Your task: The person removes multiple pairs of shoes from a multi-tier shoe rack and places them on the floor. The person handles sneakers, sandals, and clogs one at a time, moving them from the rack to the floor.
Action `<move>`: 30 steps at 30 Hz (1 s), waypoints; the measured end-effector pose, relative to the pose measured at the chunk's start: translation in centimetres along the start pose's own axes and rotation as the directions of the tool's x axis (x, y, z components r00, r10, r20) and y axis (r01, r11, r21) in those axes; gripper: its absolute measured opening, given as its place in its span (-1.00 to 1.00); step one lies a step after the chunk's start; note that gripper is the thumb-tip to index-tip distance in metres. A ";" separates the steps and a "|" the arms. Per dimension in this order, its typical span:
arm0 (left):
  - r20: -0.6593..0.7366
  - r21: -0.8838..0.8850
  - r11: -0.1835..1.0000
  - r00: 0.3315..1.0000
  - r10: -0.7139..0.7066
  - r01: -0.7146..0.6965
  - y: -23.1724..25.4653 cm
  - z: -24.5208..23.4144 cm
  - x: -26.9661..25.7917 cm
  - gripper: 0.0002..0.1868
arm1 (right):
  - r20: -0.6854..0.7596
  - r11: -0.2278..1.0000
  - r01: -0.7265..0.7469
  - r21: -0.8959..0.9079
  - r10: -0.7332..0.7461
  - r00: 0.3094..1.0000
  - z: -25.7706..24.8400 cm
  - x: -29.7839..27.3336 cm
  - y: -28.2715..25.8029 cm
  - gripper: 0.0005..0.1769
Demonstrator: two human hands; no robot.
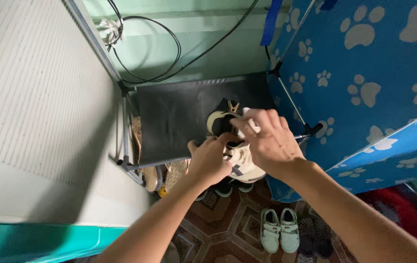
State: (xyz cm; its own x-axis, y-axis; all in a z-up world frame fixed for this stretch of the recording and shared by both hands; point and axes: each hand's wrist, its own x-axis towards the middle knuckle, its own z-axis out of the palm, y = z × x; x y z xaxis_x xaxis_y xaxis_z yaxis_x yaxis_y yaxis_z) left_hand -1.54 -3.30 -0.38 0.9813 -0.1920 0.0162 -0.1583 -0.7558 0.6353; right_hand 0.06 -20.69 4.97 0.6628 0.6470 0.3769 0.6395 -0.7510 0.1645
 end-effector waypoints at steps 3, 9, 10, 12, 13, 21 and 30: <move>0.197 -0.055 0.998 0.979 0.044 -0.034 1.0 -0.7 1.0 -0.38 | 0.542 0.991 -0.136 -0.017 0.124 0.831 -1.9 0.0 0.1 -0.35; 0.432 0.136 0.988 0.902 0.009 -0.075 3.7 0.7 0.3 -0.58 | 0.876 0.929 -0.363 0.074 0.113 0.468 -2.9 -3.6 1.2 -0.51; 0.404 0.110 0.987 0.913 0.062 -0.116 3.9 1.3 0.1 -0.55 | 0.905 0.894 -0.437 0.100 0.101 0.413 -2.7 -5.0 1.3 -0.48; 0.346 0.064 0.978 0.924 0.165 -0.199 4.0 2.8 -0.6 -0.49 | 0.842 0.908 -0.342 0.243 -0.022 0.539 -2.3 -7.5 1.4 -0.37; 0.356 0.029 0.982 0.920 0.164 -0.186 4.1 3.7 -0.9 -0.41 | 0.800 0.906 -0.286 0.311 -0.087 0.594 -2.1 -8.5 1.6 -0.30; 0.498 -0.050 0.998 0.867 0.005 0.023 6.4 8.5 -3.2 -0.06 | 0.902 0.806 -0.554 0.211 0.057 0.427 -1.4 -12.9 0.8 -0.22; 0.403 -0.133 0.990 0.915 0.008 0.050 6.5 13.8 -5.1 0.14 | 0.860 0.793 -0.570 0.217 0.121 0.496 1.8 -16.7 -0.2 -0.37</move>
State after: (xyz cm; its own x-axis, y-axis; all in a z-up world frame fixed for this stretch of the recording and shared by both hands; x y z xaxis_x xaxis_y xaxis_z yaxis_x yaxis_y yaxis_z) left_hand -9.11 -15.82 -6.99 0.8527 -0.4340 -0.2907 -0.0936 -0.6744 0.7324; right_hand -10.43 -31.05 -2.99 0.7408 0.3435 -0.5772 0.2137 -0.9352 -0.2823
